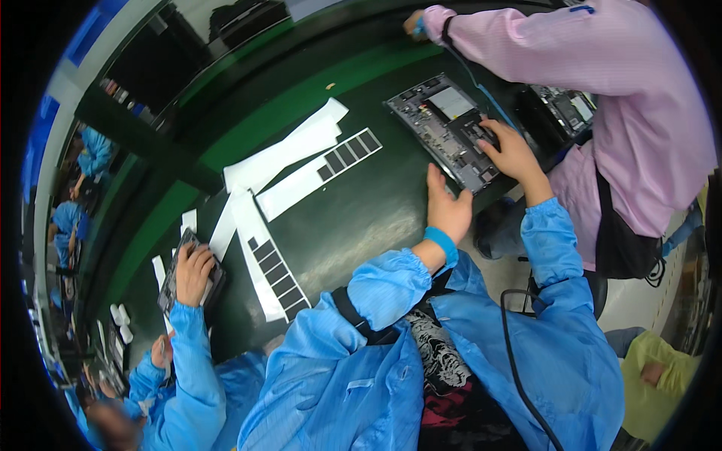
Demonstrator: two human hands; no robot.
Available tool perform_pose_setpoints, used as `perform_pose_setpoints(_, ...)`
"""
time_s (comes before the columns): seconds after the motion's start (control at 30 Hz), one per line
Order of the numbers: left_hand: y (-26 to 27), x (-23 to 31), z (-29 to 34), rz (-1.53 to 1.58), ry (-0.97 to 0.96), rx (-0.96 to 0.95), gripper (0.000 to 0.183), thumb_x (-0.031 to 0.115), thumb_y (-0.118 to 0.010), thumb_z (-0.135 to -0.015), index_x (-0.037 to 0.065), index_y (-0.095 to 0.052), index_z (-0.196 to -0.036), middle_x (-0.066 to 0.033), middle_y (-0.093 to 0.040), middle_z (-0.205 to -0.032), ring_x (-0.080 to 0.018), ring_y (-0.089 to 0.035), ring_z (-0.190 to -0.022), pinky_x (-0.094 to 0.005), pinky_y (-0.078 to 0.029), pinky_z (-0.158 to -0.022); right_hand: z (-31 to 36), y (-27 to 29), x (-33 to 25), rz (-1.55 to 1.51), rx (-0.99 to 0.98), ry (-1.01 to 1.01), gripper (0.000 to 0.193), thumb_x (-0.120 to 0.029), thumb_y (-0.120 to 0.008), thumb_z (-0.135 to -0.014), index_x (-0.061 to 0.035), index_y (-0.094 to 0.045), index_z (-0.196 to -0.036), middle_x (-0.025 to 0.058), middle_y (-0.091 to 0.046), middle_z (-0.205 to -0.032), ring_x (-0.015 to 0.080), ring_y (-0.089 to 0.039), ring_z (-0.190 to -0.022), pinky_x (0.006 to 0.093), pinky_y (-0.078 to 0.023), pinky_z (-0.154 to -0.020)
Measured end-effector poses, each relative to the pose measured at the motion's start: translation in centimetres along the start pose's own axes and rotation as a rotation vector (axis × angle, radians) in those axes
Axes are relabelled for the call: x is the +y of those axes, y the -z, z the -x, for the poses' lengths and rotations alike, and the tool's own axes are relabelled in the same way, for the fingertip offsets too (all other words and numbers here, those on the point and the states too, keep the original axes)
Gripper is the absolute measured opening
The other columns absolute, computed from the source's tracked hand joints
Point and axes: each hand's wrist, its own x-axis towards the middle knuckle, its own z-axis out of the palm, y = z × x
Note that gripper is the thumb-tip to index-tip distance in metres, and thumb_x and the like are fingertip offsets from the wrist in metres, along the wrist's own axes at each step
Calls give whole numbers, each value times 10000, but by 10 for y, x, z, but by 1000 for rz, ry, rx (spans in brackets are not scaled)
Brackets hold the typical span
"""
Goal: Installing small electronic components and adhesive strips onto a tablet or laptop internal assembly.
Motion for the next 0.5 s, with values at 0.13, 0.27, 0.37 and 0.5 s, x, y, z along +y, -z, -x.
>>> perform_pose_setpoints(0.13, -3, -4, 9, -31, -67, -38, 843, 30, -586, -813, -31, -84, -1487, -250, -281, -1486, -344, -307, -1384, -395, -312, -1098, 11, 11, -24, -102, -12, -90, 352, -241, -635, -864, -61, -593, -1164, 155, -636, -1164, 361, -595, -1077, 405, -471, -901)
perform_pose_setpoints(0.27, 29, 28, 30, -372, -67, 70, 822, 100, -608, -788, -103, -156, -1444, -306, -377, -1357, -431, -387, -1282, -405, -323, -1089, 45, 11, -69, -154, 7, -143, 336, -198, -633, -863, -46, -592, -1160, 162, -657, -1107, 372, -618, -1032, 395, -490, -863)
perform_pose_setpoints(0.37, 88, 33, 37, -518, -104, 122, 781, 156, -627, -769, -108, -263, -1408, -316, -429, -1310, -453, -440, -1210, -443, -359, -1047, 83, 5, -131, -195, 62, -246, 286, -128, -627, -850, -38, -612, -1121, 172, -666, -1058, 349, -659, -916, 374, -518, -771)
perform_pose_setpoints(0.5, 160, 60, 45, -699, -135, 136, 619, 183, -639, -773, -60, -460, -1314, -275, -520, -1229, -426, -498, -1160, -437, -395, -1016, 133, -27, -203, -457, 159, -137, 230, -11, -651, -787, 2, -636, -1016, 169, -674, -985, 265, -646, -711, 324, -520, -628)
